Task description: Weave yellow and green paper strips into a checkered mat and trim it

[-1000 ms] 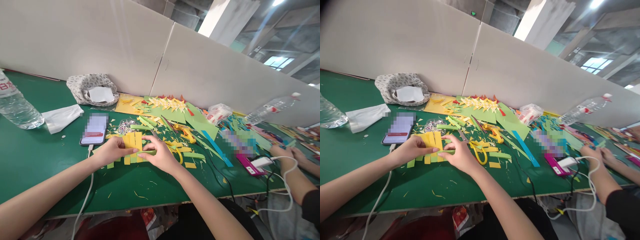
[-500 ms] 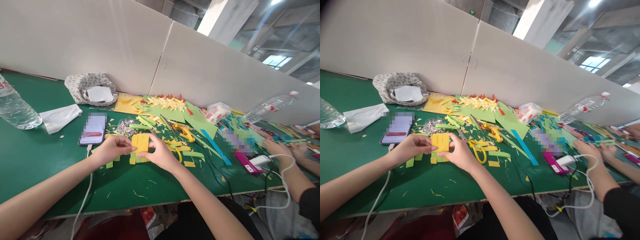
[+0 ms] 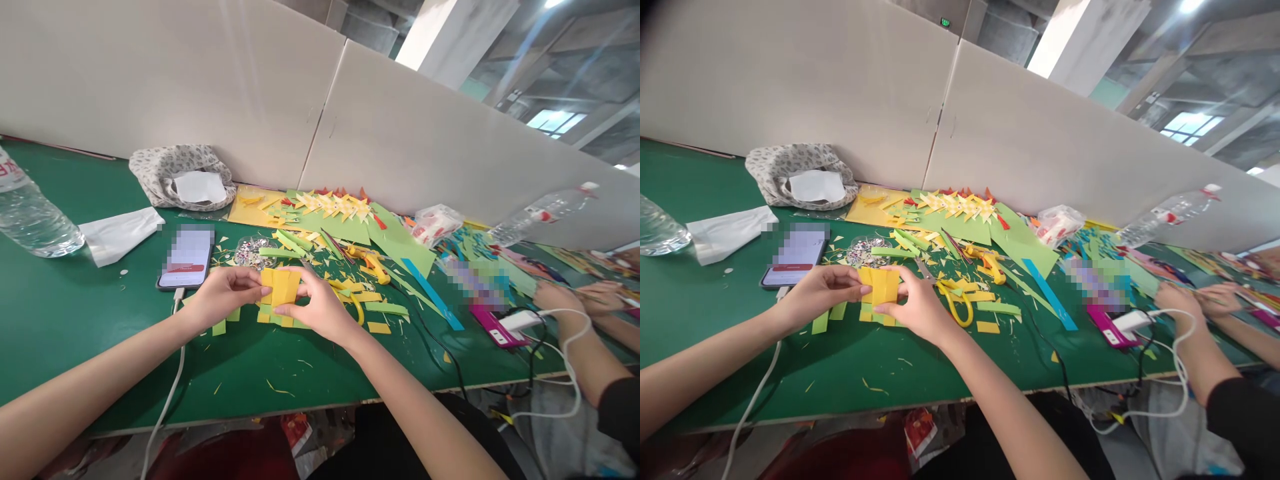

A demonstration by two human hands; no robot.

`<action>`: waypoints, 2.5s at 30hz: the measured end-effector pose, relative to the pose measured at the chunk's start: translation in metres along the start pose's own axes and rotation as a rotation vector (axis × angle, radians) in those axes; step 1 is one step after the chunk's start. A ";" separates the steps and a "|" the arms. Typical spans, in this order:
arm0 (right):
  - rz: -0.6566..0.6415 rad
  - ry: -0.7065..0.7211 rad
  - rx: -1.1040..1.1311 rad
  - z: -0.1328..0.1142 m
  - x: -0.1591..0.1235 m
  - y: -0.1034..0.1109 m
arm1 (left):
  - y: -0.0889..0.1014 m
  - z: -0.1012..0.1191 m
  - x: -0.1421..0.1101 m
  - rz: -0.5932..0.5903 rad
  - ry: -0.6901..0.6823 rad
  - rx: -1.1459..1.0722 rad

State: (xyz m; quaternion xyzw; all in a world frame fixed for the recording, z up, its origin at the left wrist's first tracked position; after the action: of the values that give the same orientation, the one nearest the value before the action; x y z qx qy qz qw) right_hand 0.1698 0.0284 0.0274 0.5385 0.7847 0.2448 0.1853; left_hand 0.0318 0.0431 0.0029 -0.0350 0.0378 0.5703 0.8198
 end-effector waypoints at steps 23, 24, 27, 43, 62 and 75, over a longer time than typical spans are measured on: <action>0.136 0.056 0.044 0.004 0.004 0.011 | -0.013 -0.013 0.002 -0.175 0.048 0.078; 0.142 0.057 0.047 0.004 0.005 0.012 | -0.011 -0.013 0.003 -0.160 0.045 0.080; 0.158 0.035 0.077 0.005 0.005 0.016 | -0.008 -0.015 0.004 -0.141 0.057 0.075; 0.020 -0.015 0.117 0.009 0.004 0.009 | -0.001 -0.015 0.004 -0.062 0.057 -0.041; 0.000 0.040 0.060 0.001 0.003 0.009 | -0.006 -0.014 0.002 -0.066 0.061 0.049; -0.059 0.030 0.048 0.007 0.001 -0.014 | 0.002 -0.022 0.004 0.032 0.053 0.252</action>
State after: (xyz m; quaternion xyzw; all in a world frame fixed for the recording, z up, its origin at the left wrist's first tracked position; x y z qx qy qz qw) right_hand 0.1632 0.0262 0.0138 0.5156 0.8087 0.2284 0.1676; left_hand 0.0304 0.0452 -0.0192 0.0539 0.1311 0.5729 0.8072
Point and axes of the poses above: each hand's wrist, its own x-axis towards the middle knuckle, its own y-axis out of the back of the hand, z = x × y, the point moved 8 cm from there along x, towards the middle knuckle, and after that the axes turned 5 degrees about -x, right-handed, at the moved point
